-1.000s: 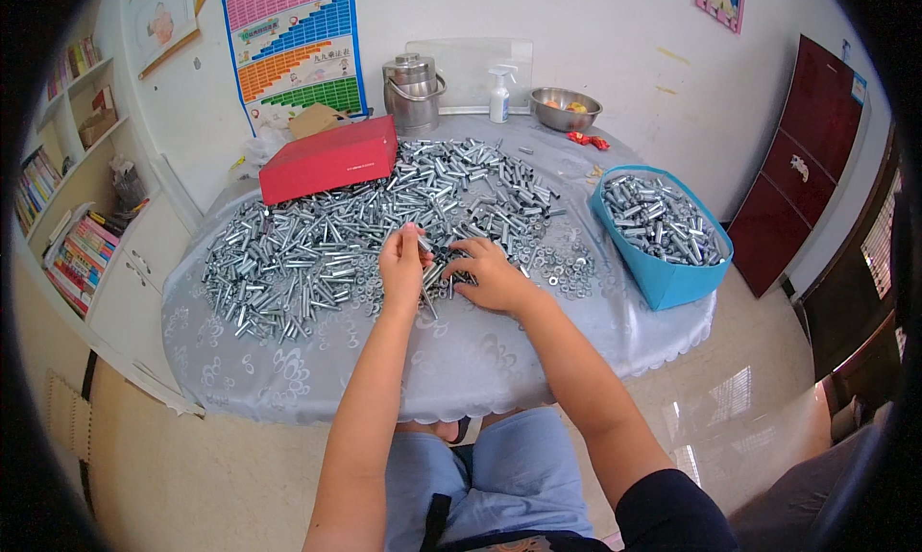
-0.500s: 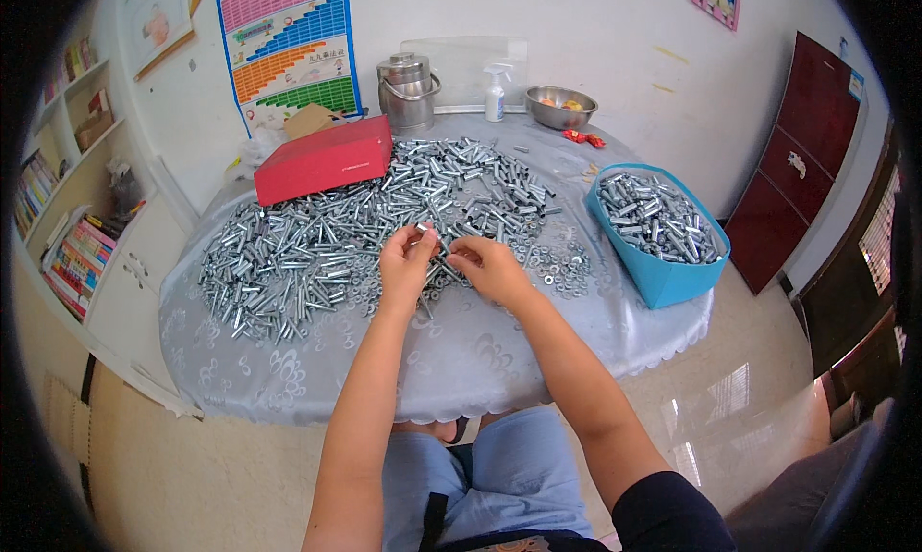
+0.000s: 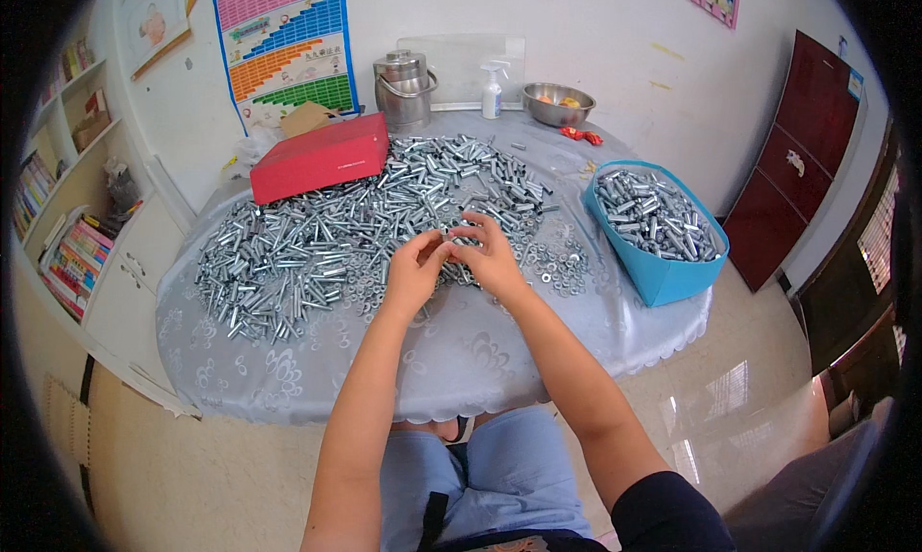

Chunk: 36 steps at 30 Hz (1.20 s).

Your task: The person sits at a table covered with a large pile of metal fasteners, including bolts and washers. They repeatedly pick up individual bolts and washers, thread the washers onto the bolts by hand, and place the assembled units into a blue plastic bin on the right side of the table.

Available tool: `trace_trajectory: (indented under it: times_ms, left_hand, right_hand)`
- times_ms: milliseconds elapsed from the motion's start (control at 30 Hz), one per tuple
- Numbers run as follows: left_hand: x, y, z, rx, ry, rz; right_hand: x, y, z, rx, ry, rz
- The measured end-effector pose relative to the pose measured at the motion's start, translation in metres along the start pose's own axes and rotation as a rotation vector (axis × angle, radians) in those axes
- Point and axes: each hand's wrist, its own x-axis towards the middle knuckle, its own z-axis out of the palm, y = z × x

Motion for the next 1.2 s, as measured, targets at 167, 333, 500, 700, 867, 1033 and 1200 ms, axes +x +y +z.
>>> trace_trajectory:
  times_ms: [167,333,500,700,867,1033,1200]
  left_hand:
    - [-0.002,0.005,-0.001,0.241,0.021,0.123]
    - [-0.004,0.014,-0.002,0.358,0.103,0.279]
    - [-0.002,0.014,-0.002,0.390,0.165,0.246]
    - [-0.001,0.010,-0.006,0.376,0.218,0.218]
    - [-0.002,0.007,-0.004,0.369,0.218,0.201]
    - [-0.003,0.009,-0.001,0.394,0.166,0.215]
    - [-0.004,0.010,-0.002,0.377,0.118,0.173]
  right_hand:
    - [0.000,0.000,0.003,0.094,0.025,0.029]
    - [-0.003,-0.014,0.003,0.231,0.041,0.154]
    - [0.001,-0.010,-0.009,-0.074,0.033,0.012]
    - [-0.004,-0.014,-0.021,-0.977,0.089,-0.421]
    - [-0.004,-0.021,-0.027,-1.025,0.182,-0.396]
    - [0.001,-0.026,-0.032,-0.931,0.316,-0.549]
    - [0.002,-0.029,-0.061,-0.917,0.319,-0.396]
